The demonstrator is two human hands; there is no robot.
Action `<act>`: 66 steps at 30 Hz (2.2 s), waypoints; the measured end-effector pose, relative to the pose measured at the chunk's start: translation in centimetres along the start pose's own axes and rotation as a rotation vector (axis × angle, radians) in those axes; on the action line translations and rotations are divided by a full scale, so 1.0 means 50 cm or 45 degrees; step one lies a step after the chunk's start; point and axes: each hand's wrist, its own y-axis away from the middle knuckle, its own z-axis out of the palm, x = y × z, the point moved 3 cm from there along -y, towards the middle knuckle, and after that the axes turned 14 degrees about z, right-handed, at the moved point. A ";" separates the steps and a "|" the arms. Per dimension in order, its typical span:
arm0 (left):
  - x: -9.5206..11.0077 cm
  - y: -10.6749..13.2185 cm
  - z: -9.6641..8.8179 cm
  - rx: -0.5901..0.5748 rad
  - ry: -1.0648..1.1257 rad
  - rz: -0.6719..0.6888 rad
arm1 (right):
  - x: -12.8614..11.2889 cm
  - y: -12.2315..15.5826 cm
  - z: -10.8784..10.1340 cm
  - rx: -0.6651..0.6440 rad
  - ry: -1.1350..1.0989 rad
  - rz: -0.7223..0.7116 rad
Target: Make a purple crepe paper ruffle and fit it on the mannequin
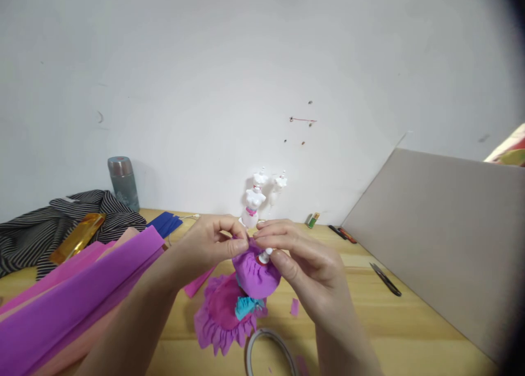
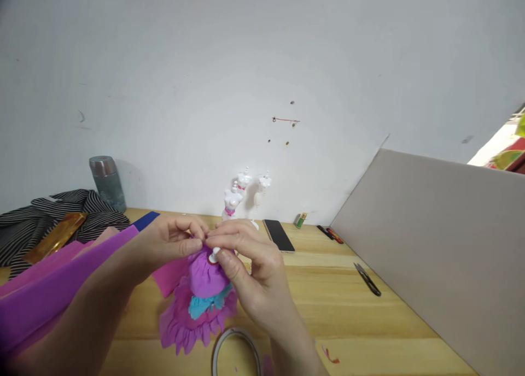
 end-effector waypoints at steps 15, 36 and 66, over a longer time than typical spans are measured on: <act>0.040 0.017 -0.023 0.067 0.003 -0.123 | 0.010 0.005 0.007 0.164 0.065 0.077; 0.068 0.037 -0.001 -0.223 -1.173 0.640 | 0.036 -0.018 0.006 0.251 -0.026 0.251; 0.032 0.011 0.030 -0.277 -1.352 1.197 | 0.063 -0.029 -0.005 0.249 -0.183 0.389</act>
